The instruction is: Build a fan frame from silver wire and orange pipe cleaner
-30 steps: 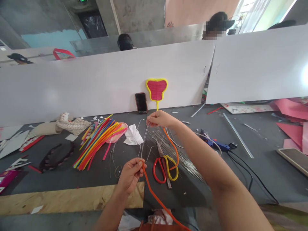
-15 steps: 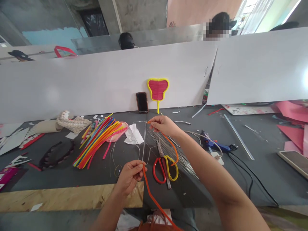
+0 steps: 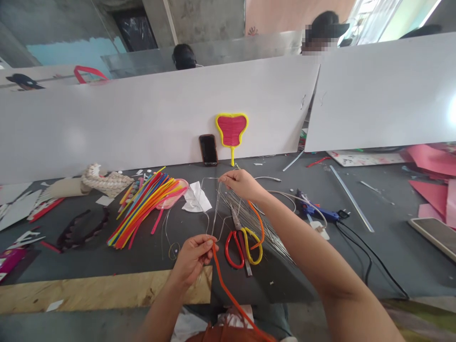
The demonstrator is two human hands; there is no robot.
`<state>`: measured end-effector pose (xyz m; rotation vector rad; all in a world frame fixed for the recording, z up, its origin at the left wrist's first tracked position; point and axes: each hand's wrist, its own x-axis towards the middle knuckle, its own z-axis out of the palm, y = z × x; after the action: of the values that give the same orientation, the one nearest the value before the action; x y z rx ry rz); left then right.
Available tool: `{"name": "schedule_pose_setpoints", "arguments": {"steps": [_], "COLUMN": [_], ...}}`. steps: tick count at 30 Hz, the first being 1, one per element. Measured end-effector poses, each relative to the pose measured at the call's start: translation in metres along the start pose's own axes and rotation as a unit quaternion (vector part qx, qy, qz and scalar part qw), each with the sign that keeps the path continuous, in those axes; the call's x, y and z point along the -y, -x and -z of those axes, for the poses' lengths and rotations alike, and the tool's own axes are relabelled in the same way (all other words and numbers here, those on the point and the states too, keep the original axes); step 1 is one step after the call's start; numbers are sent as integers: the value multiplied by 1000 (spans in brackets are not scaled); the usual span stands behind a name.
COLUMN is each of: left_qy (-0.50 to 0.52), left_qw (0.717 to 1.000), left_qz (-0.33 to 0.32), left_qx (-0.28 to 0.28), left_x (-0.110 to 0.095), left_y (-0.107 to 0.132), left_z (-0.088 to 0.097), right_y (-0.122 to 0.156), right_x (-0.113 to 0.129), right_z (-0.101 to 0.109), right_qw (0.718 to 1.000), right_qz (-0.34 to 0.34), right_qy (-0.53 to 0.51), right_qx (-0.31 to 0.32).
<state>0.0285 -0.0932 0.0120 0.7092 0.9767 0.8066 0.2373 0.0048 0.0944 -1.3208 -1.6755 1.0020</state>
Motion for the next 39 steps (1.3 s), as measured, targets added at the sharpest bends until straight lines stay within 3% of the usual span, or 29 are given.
{"name": "schedule_pose_setpoints", "arguments": {"steps": [10,20,24,29,32,34,36,39], "left_qy": [20,22,26,44,74,97,114,125], "left_qw": [1000,999,1000,999,995,991,986,981], "left_qz": [4,40,18,-22,-49,-70,-90,-111], "left_qx": [-9,6,4,-19,-48,-68,-87,-101], "left_x": [0,0,-6,-22,-32,-36,-39,-40], "left_y": [-2,-7,-12,-22,-31,-39,-46,-54], "left_z": [-1,-1,-3,-4,-2,-2,-2,-7], "right_y": [-7,-14,-25,-27,-7,18,46,82], "right_x": [-10,3,7,16,24,27,26,12], "right_z": [-6,-9,-5,10,15,11,-2,-35], "right_qw": [998,995,993,967,944,946,971,999], "right_qz": [15,31,39,129,158,157,113,29], "right_qy": [9,82,107,162,188,164,108,29], "right_qx": [-60,-39,-38,-145,-220,-232,-182,17]}}
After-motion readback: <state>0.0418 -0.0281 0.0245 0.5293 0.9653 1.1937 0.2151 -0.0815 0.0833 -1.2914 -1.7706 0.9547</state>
